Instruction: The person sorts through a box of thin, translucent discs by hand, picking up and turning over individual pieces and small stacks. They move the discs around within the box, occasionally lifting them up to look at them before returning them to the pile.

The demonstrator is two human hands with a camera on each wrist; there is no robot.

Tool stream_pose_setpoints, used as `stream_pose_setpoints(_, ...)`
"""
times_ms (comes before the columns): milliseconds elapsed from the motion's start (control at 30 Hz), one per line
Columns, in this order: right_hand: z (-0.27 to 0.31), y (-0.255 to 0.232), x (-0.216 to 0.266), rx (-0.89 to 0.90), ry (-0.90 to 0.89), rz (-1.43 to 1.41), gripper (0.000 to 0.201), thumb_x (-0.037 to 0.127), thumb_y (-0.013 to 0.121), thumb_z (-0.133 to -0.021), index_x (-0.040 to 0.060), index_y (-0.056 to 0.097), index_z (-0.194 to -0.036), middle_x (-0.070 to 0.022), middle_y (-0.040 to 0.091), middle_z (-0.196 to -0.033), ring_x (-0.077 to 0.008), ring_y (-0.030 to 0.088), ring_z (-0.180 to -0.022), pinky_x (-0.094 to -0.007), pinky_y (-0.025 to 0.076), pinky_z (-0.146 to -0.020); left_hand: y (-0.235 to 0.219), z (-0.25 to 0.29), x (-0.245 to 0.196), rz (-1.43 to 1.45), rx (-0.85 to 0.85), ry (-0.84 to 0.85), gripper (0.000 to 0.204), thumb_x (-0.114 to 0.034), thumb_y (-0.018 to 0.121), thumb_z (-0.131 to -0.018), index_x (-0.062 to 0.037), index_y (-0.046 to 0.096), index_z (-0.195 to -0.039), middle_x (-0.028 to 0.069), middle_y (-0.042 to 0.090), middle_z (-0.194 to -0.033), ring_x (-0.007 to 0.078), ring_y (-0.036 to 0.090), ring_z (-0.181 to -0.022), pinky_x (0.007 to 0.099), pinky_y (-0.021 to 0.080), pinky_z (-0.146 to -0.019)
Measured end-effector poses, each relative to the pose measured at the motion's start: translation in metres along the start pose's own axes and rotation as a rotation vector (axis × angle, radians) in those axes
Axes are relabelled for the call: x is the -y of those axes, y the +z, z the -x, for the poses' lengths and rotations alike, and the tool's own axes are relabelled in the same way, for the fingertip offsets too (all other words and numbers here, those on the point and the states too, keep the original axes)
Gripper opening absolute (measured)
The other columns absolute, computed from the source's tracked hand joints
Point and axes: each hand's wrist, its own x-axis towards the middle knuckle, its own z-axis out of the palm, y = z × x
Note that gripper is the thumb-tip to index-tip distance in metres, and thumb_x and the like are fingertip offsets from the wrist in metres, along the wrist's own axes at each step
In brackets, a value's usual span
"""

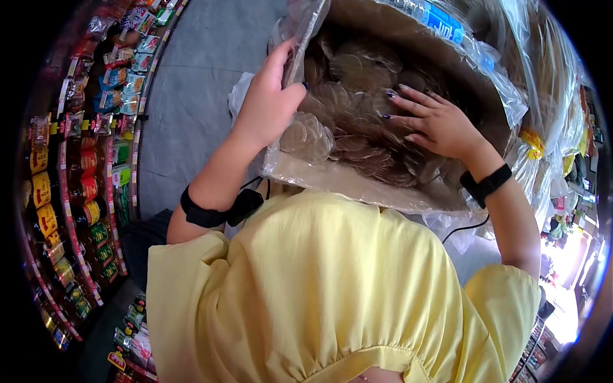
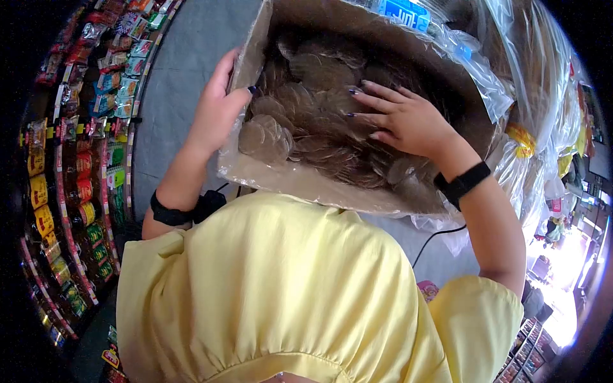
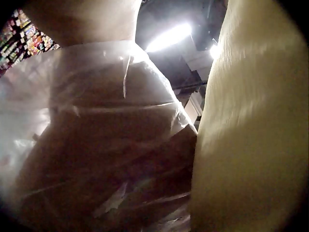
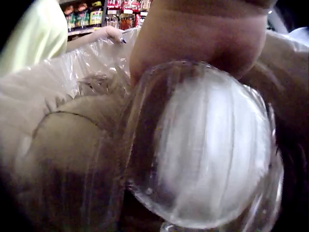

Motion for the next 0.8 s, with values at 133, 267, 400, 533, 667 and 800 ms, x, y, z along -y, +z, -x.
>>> stream_pose_setpoints(133,0.031,-0.005,-0.01,0.126,0.112,-0.083,0.048,0.01,0.06,-0.076,0.0183,0.052,-0.123,-0.0019,0.034,-0.141,-0.0271,0.028,-0.131,-0.0395,0.028,-0.104,0.0,0.001,0.0,-0.078,-0.029,0.013,0.056,-0.004,0.048,-0.072,-0.0001,0.037,-0.128,0.017,0.05,-0.12,0.0255,0.048,-0.112,0.031,0.034,-0.096)
stream_pose_setpoints(267,0.044,-0.01,-0.013,0.025,0.178,-0.127,0.047,0.002,0.061,-0.071,0.0127,0.055,-0.116,-0.0063,0.04,-0.135,-0.0298,0.037,-0.124,-0.0392,0.034,-0.1,0.002,-0.001,-0.007,-0.042,-0.009,-0.015,0.055,-0.004,0.047,-0.073,-0.0008,0.038,-0.127,0.0152,0.052,-0.117,0.0232,0.05,-0.108,0.0297,0.036,-0.094)
stream_pose_setpoints(400,0.03,-0.015,-0.012,-0.166,0.267,-0.268,0.035,0.001,0.061,-0.072,0.0048,0.056,-0.106,-0.0124,0.049,-0.122,-0.0318,0.048,-0.11,-0.037,0.042,-0.09,0.002,0.0,-0.008,-0.002,-0.014,-0.045,0.054,-0.003,0.047,-0.073,-0.0006,0.038,-0.126,0.012,0.053,-0.113,0.0192,0.051,-0.102,0.0283,0.038,-0.091)
stream_pose_setpoints(533,0.0,-0.025,-0.001,-0.226,0.23,-0.215,0.037,0.001,0.061,-0.073,0.0045,0.055,-0.109,-0.0114,0.05,-0.119,-0.0308,0.048,-0.109,-0.0375,0.043,-0.09,0.003,0.0,-0.009,-0.009,-0.027,-0.025,0.054,-0.003,0.047,-0.073,-0.0001,0.039,-0.126,0.0121,0.054,-0.112,0.0187,0.051,-0.102,0.0276,0.038,-0.089)
stream_pose_setpoints(667,-0.071,-0.031,0.018,-0.135,-0.12,-0.123,0.044,0.008,0.062,-0.073,0.0057,0.051,-0.115,-0.0098,0.049,-0.12,-0.0275,0.048,-0.11,-0.0362,0.041,-0.093,0.004,0.0,-0.01,0.059,-0.049,0.002,0.053,-0.004,0.048,-0.074,0.0011,0.04,-0.126,0.0117,0.055,-0.11,0.0174,0.052,-0.099,0.0264,0.04,-0.087)
stream_pose_setpoints(800,-0.15,-0.005,0.022,-0.201,-0.373,-0.013,0.035,0.025,0.058,-0.078,0.0036,0.056,-0.106,-0.0085,0.053,-0.11,-0.0247,0.05,-0.104,-0.0345,0.041,-0.092,0.002,0.0,-0.011,0.102,-0.044,-0.04,0.05,-0.004,0.048,-0.074,0.0033,0.043,-0.124,0.0118,0.058,-0.107,0.0168,0.054,-0.097,0.0264,0.041,-0.086)
